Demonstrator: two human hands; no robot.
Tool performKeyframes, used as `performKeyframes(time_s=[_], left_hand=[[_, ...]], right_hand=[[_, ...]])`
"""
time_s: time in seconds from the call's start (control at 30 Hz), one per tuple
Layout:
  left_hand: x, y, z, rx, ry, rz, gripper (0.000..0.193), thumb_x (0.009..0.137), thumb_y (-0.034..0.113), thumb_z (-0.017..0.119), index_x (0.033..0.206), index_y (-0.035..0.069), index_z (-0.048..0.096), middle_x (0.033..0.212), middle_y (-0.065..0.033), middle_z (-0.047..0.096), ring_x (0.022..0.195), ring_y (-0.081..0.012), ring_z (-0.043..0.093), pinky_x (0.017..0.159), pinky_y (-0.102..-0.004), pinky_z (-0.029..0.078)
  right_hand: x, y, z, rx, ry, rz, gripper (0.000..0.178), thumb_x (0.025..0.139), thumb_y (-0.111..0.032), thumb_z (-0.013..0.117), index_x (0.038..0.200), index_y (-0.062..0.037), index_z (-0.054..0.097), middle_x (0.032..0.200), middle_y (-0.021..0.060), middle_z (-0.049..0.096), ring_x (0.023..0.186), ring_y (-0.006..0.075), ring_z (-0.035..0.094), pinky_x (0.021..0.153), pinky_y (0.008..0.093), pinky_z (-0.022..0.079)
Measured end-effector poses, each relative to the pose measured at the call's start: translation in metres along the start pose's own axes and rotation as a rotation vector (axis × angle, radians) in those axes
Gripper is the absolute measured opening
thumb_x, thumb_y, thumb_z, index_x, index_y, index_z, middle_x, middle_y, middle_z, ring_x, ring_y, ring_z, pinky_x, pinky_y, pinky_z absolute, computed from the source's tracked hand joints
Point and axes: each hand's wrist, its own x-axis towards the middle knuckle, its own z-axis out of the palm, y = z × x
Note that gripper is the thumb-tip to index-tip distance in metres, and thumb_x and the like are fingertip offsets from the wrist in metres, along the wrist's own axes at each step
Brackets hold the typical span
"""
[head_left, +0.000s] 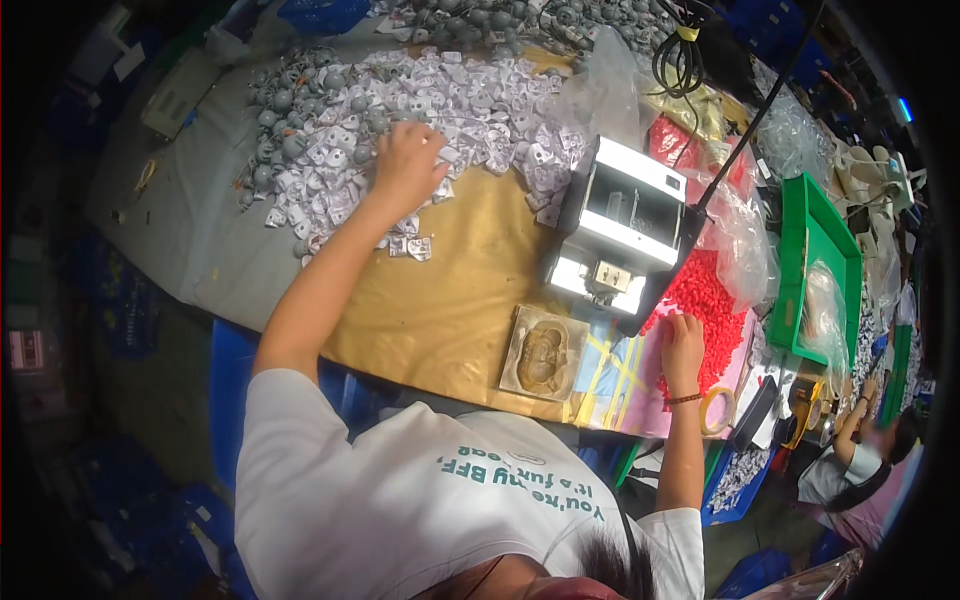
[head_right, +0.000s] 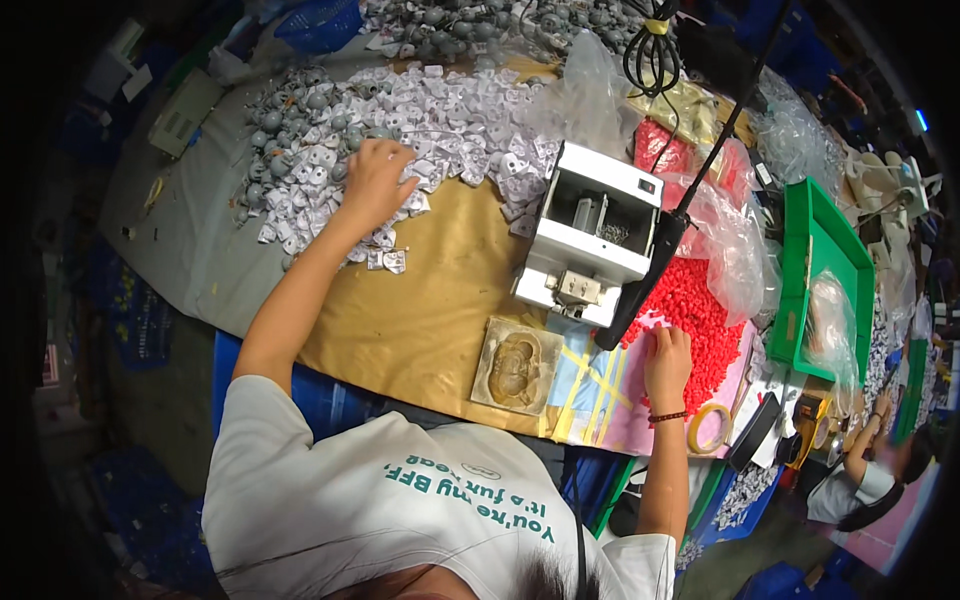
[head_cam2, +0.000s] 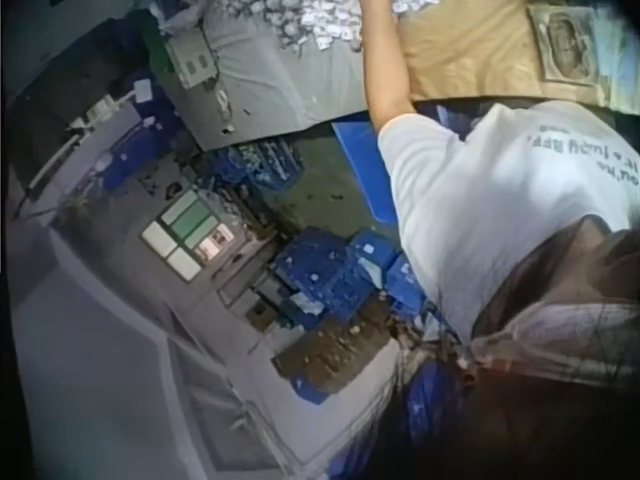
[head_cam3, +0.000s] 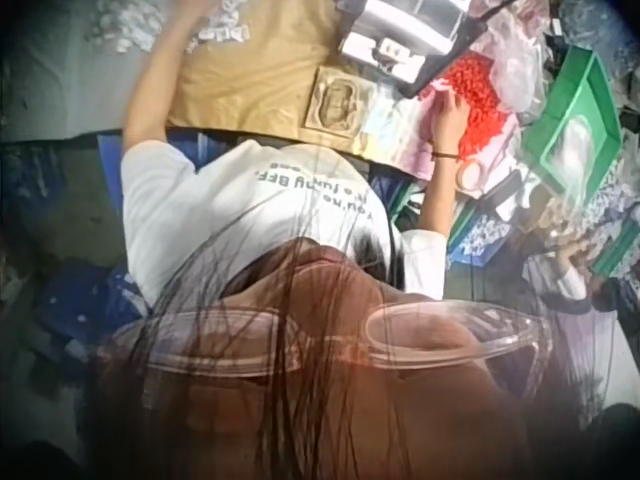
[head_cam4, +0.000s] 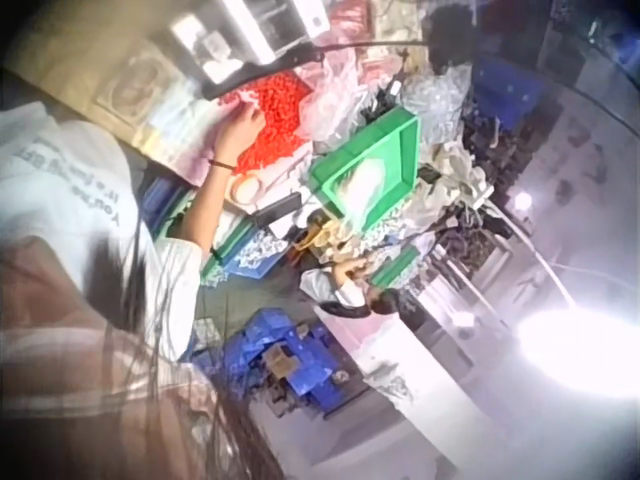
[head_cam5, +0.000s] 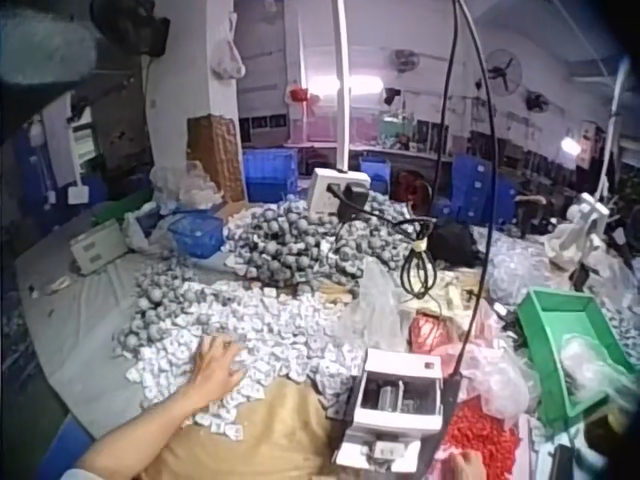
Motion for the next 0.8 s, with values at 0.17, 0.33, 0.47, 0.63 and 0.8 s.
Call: performKeyframes(time_s=[0.17, 0.33, 0.47, 0.63, 0.8], left_hand=[[0.019, 0.036, 0.051, 0.026, 0.027, 0.177, 0.033, 0.073, 0.016, 0.074, 0.106, 0.013, 0.068, 0.106, -0.0038, 0.062, 0.11, -0.027, 0.051, 0.088, -0.0442, 0.042], [0.031, 0.035, 0.101, 0.125, 0.007, 0.173, 0.025, 0.074, 0.015, 0.07, 0.099, 0.012, 0.069, 0.104, -0.0038, 0.061, 0.106, -0.0272, 0.053, 0.085, -0.0447, 0.044], [0.019, 0.054, 0.073, -0.066, 0.061, 0.184, 0.029, 0.071, 0.011, 0.072, 0.099, 0.007, 0.065, 0.105, -0.0086, 0.059, 0.108, -0.0295, 0.052, 0.09, -0.0445, 0.045], [-0.06, 0.117, 0.002, -0.604, -0.18, 0.18, 0.036, 0.074, 0.01, 0.074, 0.108, 0.008, 0.063, 0.105, -0.011, 0.057, 0.105, -0.0319, 0.053, 0.092, -0.042, 0.045], [-0.136, 0.184, -0.002, -0.759, -0.39, 0.215, 0.027, 0.074, 0.015, 0.079, 0.098, 0.01, 0.068, 0.103, -0.0084, 0.056, 0.104, -0.0298, 0.05, 0.092, -0.0403, 0.045]], right_hand=[[0.005, -0.001, -0.006, 0.068, 0.056, 0.034, 0.008, 0.082, 0.0, 0.064, 0.089, -0.0037, 0.065, 0.085, 0.0119, 0.06, 0.082, 0.0305, 0.057, 0.072, 0.0394, 0.048], [0.006, -0.015, -0.024, 0.496, 0.086, 0.244, 0.019, 0.091, 0.003, 0.058, 0.108, 0.0004, 0.065, 0.098, 0.0107, 0.059, 0.085, 0.0203, 0.062, 0.073, 0.0303, 0.051], [-0.011, -0.019, -0.034, 0.998, 0.037, 0.474, 0.019, 0.095, 0.004, 0.056, 0.111, 0.0043, 0.065, 0.105, 0.0082, 0.064, 0.086, 0.014, 0.066, 0.075, 0.0255, 0.055], [-0.011, -0.074, -0.055, 1.193, -0.13, 0.518, 0.016, 0.093, 0.004, 0.061, 0.107, 0.0048, 0.067, 0.102, 0.009, 0.069, 0.086, 0.0139, 0.068, 0.077, 0.0263, 0.056], [-0.006, -0.142, -0.037, 0.975, -0.162, 0.034, 0.013, 0.084, 0.0, 0.073, 0.094, 0.0002, 0.065, 0.091, 0.0076, 0.068, 0.083, 0.0174, 0.066, 0.072, 0.0289, 0.054]])
